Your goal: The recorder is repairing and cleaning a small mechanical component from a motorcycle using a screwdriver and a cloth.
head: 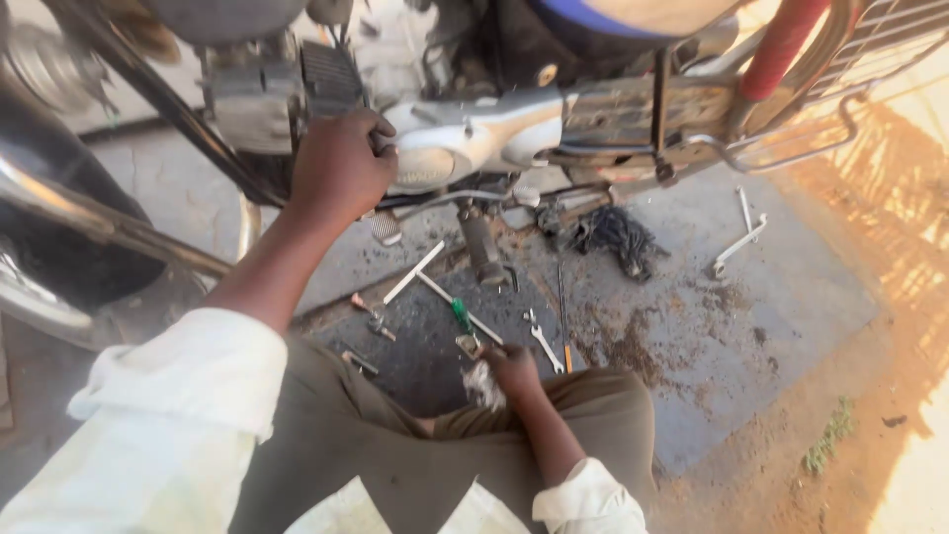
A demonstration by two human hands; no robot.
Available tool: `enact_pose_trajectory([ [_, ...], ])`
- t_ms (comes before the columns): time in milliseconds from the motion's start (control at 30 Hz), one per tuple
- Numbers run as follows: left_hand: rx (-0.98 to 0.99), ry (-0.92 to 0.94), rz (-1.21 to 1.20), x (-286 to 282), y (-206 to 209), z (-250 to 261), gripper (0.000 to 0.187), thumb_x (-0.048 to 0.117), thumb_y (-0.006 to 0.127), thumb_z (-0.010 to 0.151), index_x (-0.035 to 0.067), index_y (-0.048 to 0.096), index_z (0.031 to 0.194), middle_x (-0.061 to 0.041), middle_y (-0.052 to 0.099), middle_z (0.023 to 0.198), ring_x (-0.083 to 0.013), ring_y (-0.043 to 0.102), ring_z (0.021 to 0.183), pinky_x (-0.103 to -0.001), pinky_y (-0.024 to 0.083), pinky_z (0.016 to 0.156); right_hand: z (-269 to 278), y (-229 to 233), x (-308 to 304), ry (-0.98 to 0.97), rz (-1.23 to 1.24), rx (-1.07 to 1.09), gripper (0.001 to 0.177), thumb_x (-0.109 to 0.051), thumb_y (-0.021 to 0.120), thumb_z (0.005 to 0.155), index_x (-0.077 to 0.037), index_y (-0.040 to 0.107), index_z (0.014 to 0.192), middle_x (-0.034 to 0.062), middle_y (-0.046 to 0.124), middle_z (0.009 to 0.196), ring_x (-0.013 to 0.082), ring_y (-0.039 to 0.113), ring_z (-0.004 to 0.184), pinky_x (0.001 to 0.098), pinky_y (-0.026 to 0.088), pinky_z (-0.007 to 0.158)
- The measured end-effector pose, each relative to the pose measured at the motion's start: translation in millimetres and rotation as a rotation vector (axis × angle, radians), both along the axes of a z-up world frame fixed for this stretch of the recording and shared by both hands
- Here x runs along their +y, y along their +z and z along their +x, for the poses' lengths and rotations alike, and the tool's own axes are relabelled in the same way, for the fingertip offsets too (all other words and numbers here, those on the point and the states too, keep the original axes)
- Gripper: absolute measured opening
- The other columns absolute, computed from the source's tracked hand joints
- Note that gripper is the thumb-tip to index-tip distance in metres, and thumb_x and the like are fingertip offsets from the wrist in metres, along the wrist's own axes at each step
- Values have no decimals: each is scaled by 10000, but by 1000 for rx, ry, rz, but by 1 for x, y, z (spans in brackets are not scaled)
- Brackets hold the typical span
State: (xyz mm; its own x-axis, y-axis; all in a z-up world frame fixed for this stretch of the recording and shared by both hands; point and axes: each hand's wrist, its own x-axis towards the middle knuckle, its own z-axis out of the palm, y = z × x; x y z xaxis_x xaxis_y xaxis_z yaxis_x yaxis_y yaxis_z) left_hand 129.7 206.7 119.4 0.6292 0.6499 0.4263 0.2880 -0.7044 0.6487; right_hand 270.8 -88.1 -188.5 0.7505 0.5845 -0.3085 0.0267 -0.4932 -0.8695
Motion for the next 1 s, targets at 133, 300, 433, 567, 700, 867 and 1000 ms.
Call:
enact_pose_trajectory([
  [133, 248, 60, 294, 17, 11, 32, 278, 193, 716, 895, 121, 745, 1161, -172, 741, 965, -372, 712, 915, -492, 555, 824, -8, 20, 3, 93, -157, -112, 373, -391, 755, 843, -28, 804, 916, 141, 691, 680, 223, 671, 642, 401, 511, 637],
  [300, 394, 49, 378, 20, 26, 59, 322, 159, 613, 936, 204, 742, 1227, -177, 725, 1060, -371, 693, 991, -510, 548, 836, -4, 2, 4, 110, -160, -179, 383, -408, 779, 811, -37, 810, 901, 177, 734, 742, 277, 738, 718, 414, 543, 709],
  [433, 542, 21, 483, 25, 23, 76, 320, 103, 571, 923, 175, 764, 1169, -161, 729, 1082, -356, 694, 1024, -498, 551, 871, -5, 9, 9, 125, -197, -154, 410, -434, 790, 803, -39, 789, 916, 192, 738, 773, 304, 742, 751, 434, 545, 732],
  [567, 653, 17, 526, 31, 22, 85, 275, 87, 566, 944, 131, 781, 1110, -157, 739, 1088, -346, 703, 1044, -487, 558, 903, -5, 14, 11, 125, -207, -152, 438, -452, 793, 811, -23, 791, 898, 195, 731, 781, 316, 732, 759, 438, 539, 742],
  [700, 649, 35, 489, 35, 18, 85, 259, 90, 578, 940, 137, 795, 1074, -167, 740, 1080, -360, 707, 1020, -488, 560, 893, -6, 9, 10, 168, -179, -159, 442, -435, 780, 819, 0, 778, 900, 220, 719, 760, 334, 733, 729, 446, 546, 732],
  [867, 588, 18, 430, 40, 23, 84, 224, 127, 645, 921, 181, 798, 1076, -153, 744, 1063, -367, 711, 992, -493, 559, 877, -4, 4, 13, 173, -173, -151, 431, -416, 783, 817, 7, 774, 903, 212, 722, 768, 324, 733, 724, 438, 546, 730],
  [1000, 546, 47, 345, 40, 23, 72, 135, 235, 748, 913, 138, 781, 1001, -145, 750, 1006, -354, 707, 951, -494, 552, 839, -1, 2, 15, 188, -168, -130, 433, -423, 774, 827, 2, 783, 910, 208, 731, 775, 318, 735, 731, 431, 544, 730],
])
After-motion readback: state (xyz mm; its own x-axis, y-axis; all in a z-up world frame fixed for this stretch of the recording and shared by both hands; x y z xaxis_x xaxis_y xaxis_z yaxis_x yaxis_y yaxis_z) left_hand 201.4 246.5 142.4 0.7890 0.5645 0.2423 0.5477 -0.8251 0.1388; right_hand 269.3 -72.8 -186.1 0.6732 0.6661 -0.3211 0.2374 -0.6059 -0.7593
